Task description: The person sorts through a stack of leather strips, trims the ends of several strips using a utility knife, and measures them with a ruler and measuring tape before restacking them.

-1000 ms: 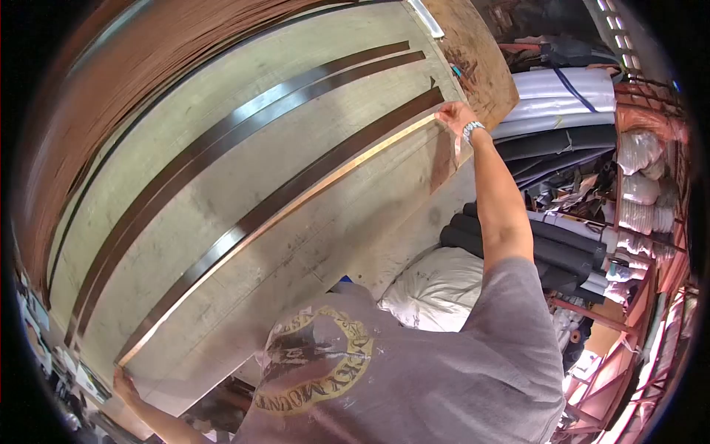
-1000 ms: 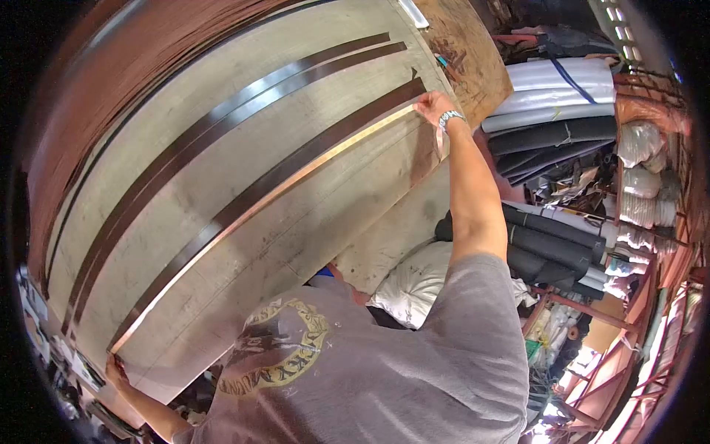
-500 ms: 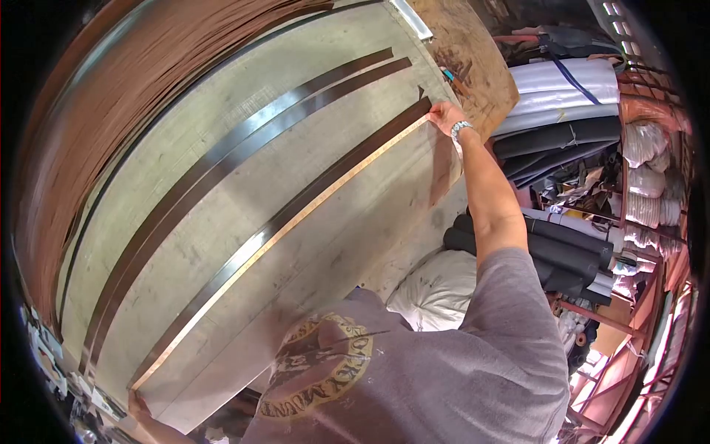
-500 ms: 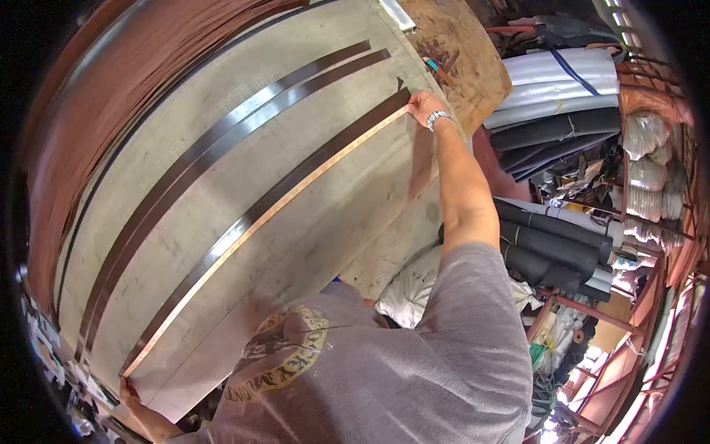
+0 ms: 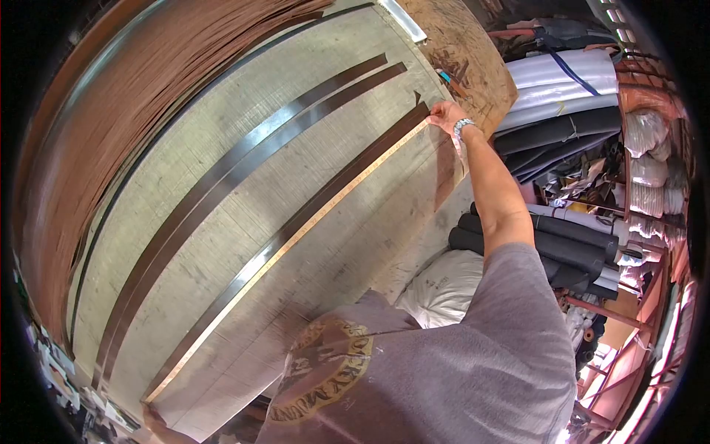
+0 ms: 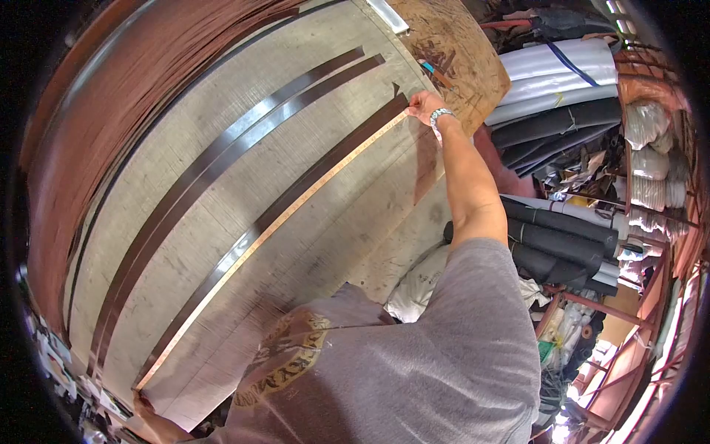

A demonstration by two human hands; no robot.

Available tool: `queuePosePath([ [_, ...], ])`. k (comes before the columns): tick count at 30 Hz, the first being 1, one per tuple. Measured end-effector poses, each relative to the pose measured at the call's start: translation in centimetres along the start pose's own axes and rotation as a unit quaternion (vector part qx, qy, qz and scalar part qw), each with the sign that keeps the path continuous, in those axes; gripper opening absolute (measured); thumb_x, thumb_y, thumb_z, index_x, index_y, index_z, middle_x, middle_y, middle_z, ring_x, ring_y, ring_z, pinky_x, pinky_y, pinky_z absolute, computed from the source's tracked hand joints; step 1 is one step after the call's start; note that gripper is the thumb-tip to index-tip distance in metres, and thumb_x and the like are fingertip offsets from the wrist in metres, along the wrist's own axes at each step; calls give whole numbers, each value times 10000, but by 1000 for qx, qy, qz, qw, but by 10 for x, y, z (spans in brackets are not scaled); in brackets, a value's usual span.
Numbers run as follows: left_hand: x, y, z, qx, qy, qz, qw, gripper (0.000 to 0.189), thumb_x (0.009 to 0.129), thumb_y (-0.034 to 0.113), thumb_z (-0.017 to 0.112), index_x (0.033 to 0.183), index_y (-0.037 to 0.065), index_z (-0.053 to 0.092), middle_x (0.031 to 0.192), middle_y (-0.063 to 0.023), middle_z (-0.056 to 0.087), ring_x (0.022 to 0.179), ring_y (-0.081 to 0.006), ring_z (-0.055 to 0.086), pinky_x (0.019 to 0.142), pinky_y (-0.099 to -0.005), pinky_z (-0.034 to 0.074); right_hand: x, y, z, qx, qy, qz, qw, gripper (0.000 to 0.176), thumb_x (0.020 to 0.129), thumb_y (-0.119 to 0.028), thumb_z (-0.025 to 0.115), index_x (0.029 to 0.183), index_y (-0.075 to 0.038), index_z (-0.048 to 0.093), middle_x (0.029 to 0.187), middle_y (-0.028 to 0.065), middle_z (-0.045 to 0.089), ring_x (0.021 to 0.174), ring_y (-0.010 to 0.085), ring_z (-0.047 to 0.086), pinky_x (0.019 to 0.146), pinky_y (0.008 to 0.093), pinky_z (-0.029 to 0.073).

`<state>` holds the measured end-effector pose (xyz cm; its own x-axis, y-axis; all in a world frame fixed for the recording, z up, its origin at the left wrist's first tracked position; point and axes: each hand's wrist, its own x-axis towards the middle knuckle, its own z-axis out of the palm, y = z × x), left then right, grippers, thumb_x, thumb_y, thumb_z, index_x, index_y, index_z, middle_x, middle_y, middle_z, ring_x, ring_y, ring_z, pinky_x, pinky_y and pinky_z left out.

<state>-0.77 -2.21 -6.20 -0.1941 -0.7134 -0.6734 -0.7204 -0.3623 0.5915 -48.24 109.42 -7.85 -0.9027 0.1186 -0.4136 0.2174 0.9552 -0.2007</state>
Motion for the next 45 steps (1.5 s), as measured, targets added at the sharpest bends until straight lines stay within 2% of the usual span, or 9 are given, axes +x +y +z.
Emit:
queuePosePath([
  [5,-3,0,2,11,-47,5,999,557,1028,316,613,1467,-10,505,1391,-68,601,1317,-182,504,1123,-352,349,6,16,6,41,31,-14,999,179,877,-110,802,950,-8,675,793,19,665,752,172,616,715,341,524],
  [8,1,-1,4,19,37,-13,999,543,1041,317,586,1472,-4,508,1391,-60,601,1311,-185,512,1096,-336,371,7,17,5,63,19,-13,998,269,840,-223,845,978,-37,708,846,108,716,814,244,673,793,378,539],
  [17,2,-1,4,10,10,-15,1000,521,1032,320,609,1442,5,545,1317,-68,623,1152,-164,565,979,-293,445,14,19,3,47,-4,-14,999,172,874,-121,806,919,-7,686,762,39,658,721,162,596,679,334,506],
  [20,1,-1,0,26,-1,5,1000,504,1013,337,643,1401,21,584,1257,-49,648,1038,-131,589,887,-268,474,13,22,5,16,9,2,1000,254,835,-212,854,947,-38,706,870,110,711,827,240,660,784,376,526],
  [23,8,-4,-3,25,82,-27,996,249,1034,285,630,1181,97,701,1004,38,721,769,-57,624,607,-202,484,13,22,3,32,18,-17,999,255,821,-211,864,945,-47,712,901,112,718,847,254,667,793,383,527],
  [26,3,-4,3,-6,36,7,999,220,1032,265,631,1159,101,703,914,42,694,715,-64,596,594,-207,469,9,15,-1,-11,29,-6,1000,246,810,-200,871,945,-60,721,904,118,723,855,269,677,796,392,528],
  [35,-1,1,13,56,115,-35,991,200,1007,316,674,919,137,686,680,73,505,529,-62,437,416,-227,330,12,4,-6,-16,5,8,1000,253,828,-206,860,984,-57,728,924,132,729,889,270,687,786,404,523],
  [41,6,-12,11,-24,126,28,991,200,977,306,705,859,150,666,643,81,485,464,-61,389,391,-221,301,18,7,-6,-22,-6,1,1000,260,837,-220,854,991,-51,730,912,124,730,879,263,688,787,408,523],
  [45,1,-15,7,-21,170,40,984,173,962,291,712,863,154,672,669,71,510,546,-62,451,465,-206,336,23,9,-4,22,-4,-26,999,161,844,-97,818,920,-8,708,737,52,666,730,174,617,692,351,512],
])
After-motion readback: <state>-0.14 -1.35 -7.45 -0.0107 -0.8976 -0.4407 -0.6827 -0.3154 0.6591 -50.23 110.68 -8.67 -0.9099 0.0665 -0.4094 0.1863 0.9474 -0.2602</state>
